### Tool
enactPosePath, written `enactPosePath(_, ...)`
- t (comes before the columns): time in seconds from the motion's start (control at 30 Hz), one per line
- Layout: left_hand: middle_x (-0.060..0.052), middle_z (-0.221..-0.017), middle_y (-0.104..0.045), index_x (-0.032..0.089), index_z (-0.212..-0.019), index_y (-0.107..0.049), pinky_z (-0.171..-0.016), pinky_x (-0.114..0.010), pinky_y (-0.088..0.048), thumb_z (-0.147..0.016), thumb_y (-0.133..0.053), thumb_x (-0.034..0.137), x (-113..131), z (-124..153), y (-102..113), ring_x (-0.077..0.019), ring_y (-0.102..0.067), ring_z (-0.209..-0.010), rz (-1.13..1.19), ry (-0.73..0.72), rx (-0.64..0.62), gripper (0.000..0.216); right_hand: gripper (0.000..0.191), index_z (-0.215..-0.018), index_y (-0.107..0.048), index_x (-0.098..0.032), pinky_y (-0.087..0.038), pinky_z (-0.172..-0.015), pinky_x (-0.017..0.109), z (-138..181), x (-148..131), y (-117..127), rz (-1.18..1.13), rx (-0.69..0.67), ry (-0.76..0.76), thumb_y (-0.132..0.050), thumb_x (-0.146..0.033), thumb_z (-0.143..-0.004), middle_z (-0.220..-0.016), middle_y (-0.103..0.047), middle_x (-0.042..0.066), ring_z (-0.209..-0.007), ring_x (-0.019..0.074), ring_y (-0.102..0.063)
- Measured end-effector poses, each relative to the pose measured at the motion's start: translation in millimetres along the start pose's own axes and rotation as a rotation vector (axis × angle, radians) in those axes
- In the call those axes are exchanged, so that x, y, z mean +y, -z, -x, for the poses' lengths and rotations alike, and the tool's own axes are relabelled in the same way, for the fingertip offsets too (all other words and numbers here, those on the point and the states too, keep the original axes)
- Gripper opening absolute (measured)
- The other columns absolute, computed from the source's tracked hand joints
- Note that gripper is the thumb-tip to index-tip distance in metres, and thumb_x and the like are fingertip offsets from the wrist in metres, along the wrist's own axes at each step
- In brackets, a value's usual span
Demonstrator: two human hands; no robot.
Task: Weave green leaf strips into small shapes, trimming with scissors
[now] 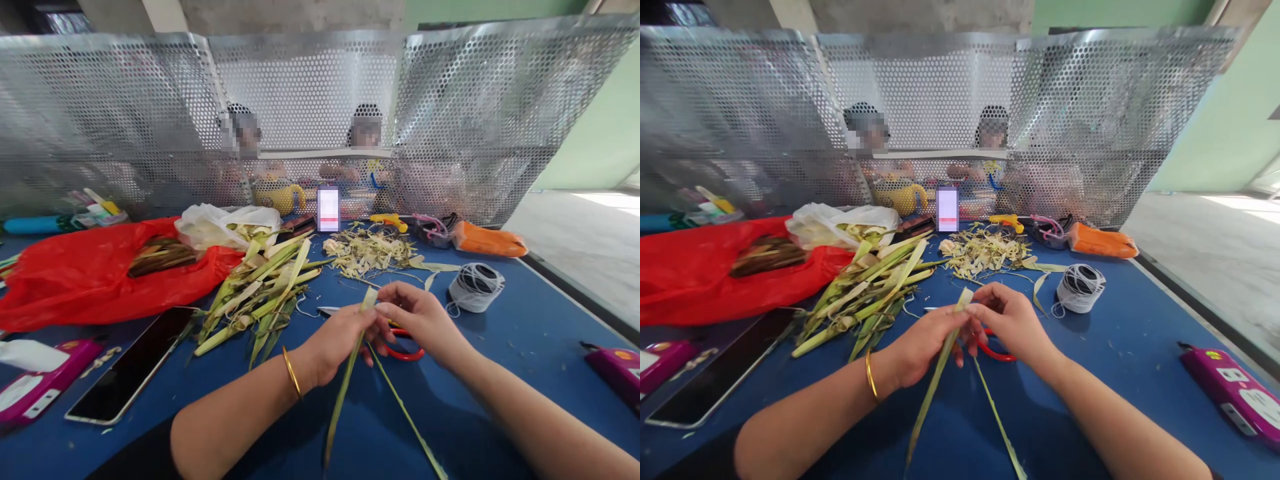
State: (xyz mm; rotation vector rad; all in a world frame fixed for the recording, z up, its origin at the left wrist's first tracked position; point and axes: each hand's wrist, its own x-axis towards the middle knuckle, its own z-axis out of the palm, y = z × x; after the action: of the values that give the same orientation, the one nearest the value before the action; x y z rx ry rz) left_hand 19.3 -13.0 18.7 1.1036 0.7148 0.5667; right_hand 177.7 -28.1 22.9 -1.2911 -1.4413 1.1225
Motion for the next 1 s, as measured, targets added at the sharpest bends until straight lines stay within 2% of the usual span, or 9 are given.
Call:
enactPosePath(0.07, -0.005, -0.076, -0.062, 0.014, -0.078, -0.059, -0.051, -0.022, -0.041, -0.086, -0.045, 0.039, -1, 2, -5, -0.0136, -0.057, -0.064, -0.088, -0.002, -0.046, 0.03, 0.032, -0.075, -0.052, -0.021, -0.039, -0.041, 0.023, 2, 0, -5, -0.127, -0.062, -0.08, -0.066, -0.049, -0.074, -0.047, -0.054, -0.007, -0.037, 0.0113, -0.051)
enactPosePath(0.13, -0.005, -0.076, -0.061, 0.014, -0.079, -0.06, -0.056, -0.024, -0.042, -0.085, -0.047, 0.038, -1, 2, -7, -0.0137, -0.056, -0.067, -0.192, -0.02, -0.042, 0.028, 0.032, -0.07, -0.05, -0.021, -0.037, -0.039, 0.022, 3, 0, -7, -0.165, -0.043, -0.102, -0.066, -0.048, -0.075, -0.046, -0.053, -0.007, -0.036, 0.0106, -0.049)
enactPosePath(0.2, -0.003, -0.078, -0.061, 0.015, -0.081, -0.06, -0.063, -0.025, -0.043, -0.079, -0.058, 0.038, -2, 2, -4, -0.0136, -0.055, -0.07, -0.312, -0.096, 0.073, 0.024, 0.031, -0.066, -0.052, -0.019, -0.039, -0.045, 0.022, 3, 0, -6, -0.116, 0.048, -0.054, -0.069, -0.043, -0.073, -0.053, -0.056, -0.005, -0.044, 0.0096, -0.051)
enactPosePath(0.3, 0.0, -0.077, -0.06, 0.016, -0.081, -0.057, -0.065, -0.024, -0.041, -0.064, -0.076, 0.04, -3, -1, 3, -0.0125, -0.052, -0.07, -0.411, -0.23, 0.264, 0.034, 0.027, -0.065, -0.057, -0.018, -0.038, -0.049, 0.022, 1, 0, -2, -0.02, 0.133, 0.005, -0.074, -0.039, -0.068, -0.058, -0.056, -0.005, -0.052, 0.0089, -0.049)
enactPosePath(0.4, 0.004, -0.067, -0.056, 0.016, -0.072, -0.055, -0.058, -0.022, -0.037, -0.06, -0.079, 0.038, -5, -3, 6, -0.0096, -0.047, -0.061, -0.33, -0.222, 0.224, 0.034, 0.028, -0.071, -0.058, -0.019, -0.038, -0.049, 0.022, 1, 0, -2, -0.038, 0.1, -0.008, -0.077, -0.038, -0.064, -0.06, -0.057, -0.005, -0.052, 0.0093, -0.049)
enactPosePath(0.5, 0.005, -0.058, -0.052, 0.015, -0.066, -0.055, -0.053, -0.021, -0.034, -0.068, -0.073, 0.039, -4, -2, 4, -0.0077, -0.045, -0.054, -0.216, -0.161, 0.201, 0.03, 0.029, -0.072, -0.058, -0.018, -0.041, -0.053, 0.022, 2, 0, -2, -0.086, 0.103, -0.005, -0.075, -0.041, -0.067, -0.061, -0.059, -0.004, -0.055, 0.0105, -0.052)
enactPosePath(0.6, 0.002, -0.06, -0.056, 0.015, -0.069, -0.058, -0.051, -0.021, -0.038, -0.076, -0.064, 0.042, -2, 0, 2, -0.0093, -0.05, -0.053, -0.16, -0.119, 0.217, 0.029, 0.027, -0.072, -0.06, -0.018, -0.043, -0.055, 0.024, 4, 0, -2, -0.073, 0.126, 0.013, -0.071, -0.043, -0.072, -0.062, -0.06, -0.002, -0.057, 0.0117, -0.054)
enactPosePath(0.8, 0.0, -0.067, -0.062, 0.015, -0.076, -0.063, -0.053, -0.022, -0.046, -0.075, -0.067, 0.037, -1, -2, 5, -0.0129, -0.058, -0.062, -0.233, -0.202, 0.31, 0.023, 0.017, -0.072, -0.06, -0.019, -0.041, -0.053, 0.024, 8, -4, -4, 0.195, 0.083, 0.076, -0.067, -0.034, -0.076, -0.06, -0.06, -0.002, -0.057, 0.013, -0.053)
enactPosePath(1.0, 0.0, -0.066, -0.062, 0.015, -0.073, -0.067, -0.054, -0.021, -0.044, -0.078, -0.061, 0.032, 0, -2, 7, -0.0112, -0.055, -0.06, -0.269, -0.217, 0.29, 0.018, 0.014, -0.07, -0.06, -0.02, -0.04, -0.053, 0.023, 9, -5, -6, 0.175, 0.097, 0.113, -0.068, -0.03, -0.075, -0.06, -0.058, -0.003, -0.056, 0.0119, -0.051)
